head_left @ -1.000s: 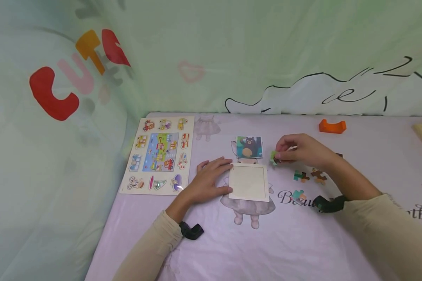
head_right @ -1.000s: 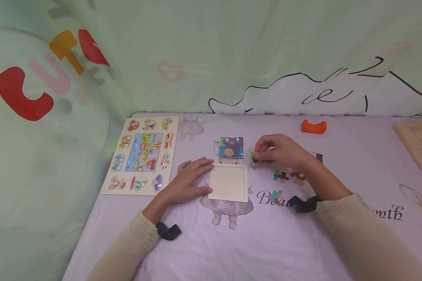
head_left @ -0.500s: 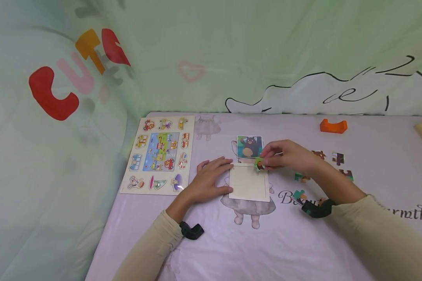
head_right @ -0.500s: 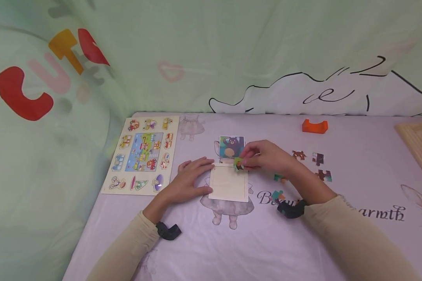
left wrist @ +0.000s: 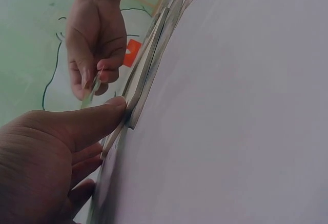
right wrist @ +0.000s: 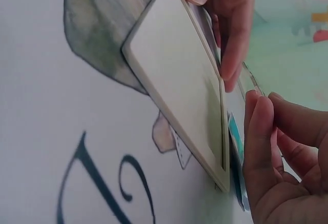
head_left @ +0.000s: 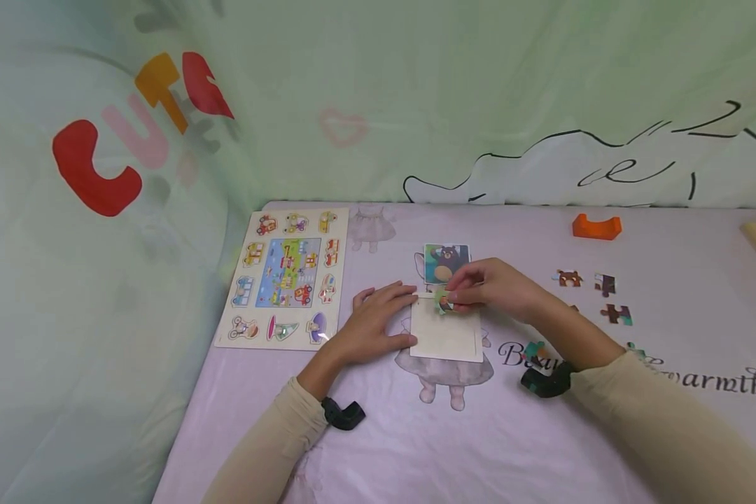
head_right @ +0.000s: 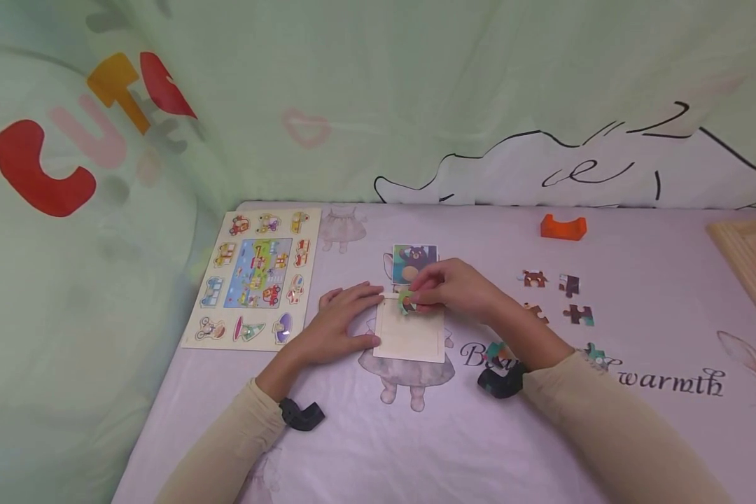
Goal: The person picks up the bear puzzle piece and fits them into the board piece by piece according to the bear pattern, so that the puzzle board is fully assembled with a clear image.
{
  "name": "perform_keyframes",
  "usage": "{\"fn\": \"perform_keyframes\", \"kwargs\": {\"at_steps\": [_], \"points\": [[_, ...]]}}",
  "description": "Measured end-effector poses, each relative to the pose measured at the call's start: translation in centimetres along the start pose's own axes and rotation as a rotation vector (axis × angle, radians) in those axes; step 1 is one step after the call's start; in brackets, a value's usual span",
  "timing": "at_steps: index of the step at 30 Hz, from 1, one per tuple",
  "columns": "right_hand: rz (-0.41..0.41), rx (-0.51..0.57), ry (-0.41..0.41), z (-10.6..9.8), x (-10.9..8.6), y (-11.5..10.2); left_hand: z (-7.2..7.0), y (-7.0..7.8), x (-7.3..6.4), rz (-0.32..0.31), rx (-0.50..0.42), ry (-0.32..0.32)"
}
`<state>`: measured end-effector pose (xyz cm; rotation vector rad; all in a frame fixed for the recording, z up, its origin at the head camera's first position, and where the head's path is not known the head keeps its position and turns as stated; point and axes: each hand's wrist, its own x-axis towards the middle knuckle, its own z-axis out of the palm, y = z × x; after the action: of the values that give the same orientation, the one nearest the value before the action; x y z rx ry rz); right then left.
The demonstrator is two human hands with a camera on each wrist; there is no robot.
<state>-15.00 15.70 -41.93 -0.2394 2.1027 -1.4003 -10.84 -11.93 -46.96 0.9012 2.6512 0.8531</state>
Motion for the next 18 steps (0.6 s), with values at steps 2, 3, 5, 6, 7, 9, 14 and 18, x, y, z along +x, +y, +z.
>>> {"fn": "perform_keyframes", "kwargs": {"at_steps": [2, 3, 5, 6, 7, 9, 14, 18], "points": [[0.004, 0.009, -0.004, 0.3, 0.2, 0.0, 0.0, 0.0, 0.0, 0.001, 0.000, 0.000], [0.007, 0.005, -0.003, 0.4, 0.3, 0.0, 0.0, 0.0, 0.0, 0.001, 0.001, -0.001], [0.014, -0.011, 0.000, 0.7, 0.4, -0.1, 0.0, 0.0, 0.0, 0.003, 0.003, 0.000], [0.017, -0.016, 0.001, 0.8, 0.5, -0.1, 0.0, 0.0, 0.0, 0.003, 0.004, 0.000], [0.019, -0.032, 0.005, 0.9, 0.6, -0.1, 0.0, 0.0, 0.0, 0.003, 0.006, -0.001], [0.026, -0.053, 0.010, 1.2, 0.8, -0.1, 0.0, -0.1, 0.0, 0.000, 0.009, -0.003], [0.041, -0.092, 0.022, 1.9, 1.4, 0.0, 0.1, -0.1, 0.0, -0.006, 0.010, -0.006], [0.055, -0.112, 0.046, 2.4, 1.7, 0.0, 0.0, 0.0, 0.0, -0.005, 0.005, -0.004]]}}
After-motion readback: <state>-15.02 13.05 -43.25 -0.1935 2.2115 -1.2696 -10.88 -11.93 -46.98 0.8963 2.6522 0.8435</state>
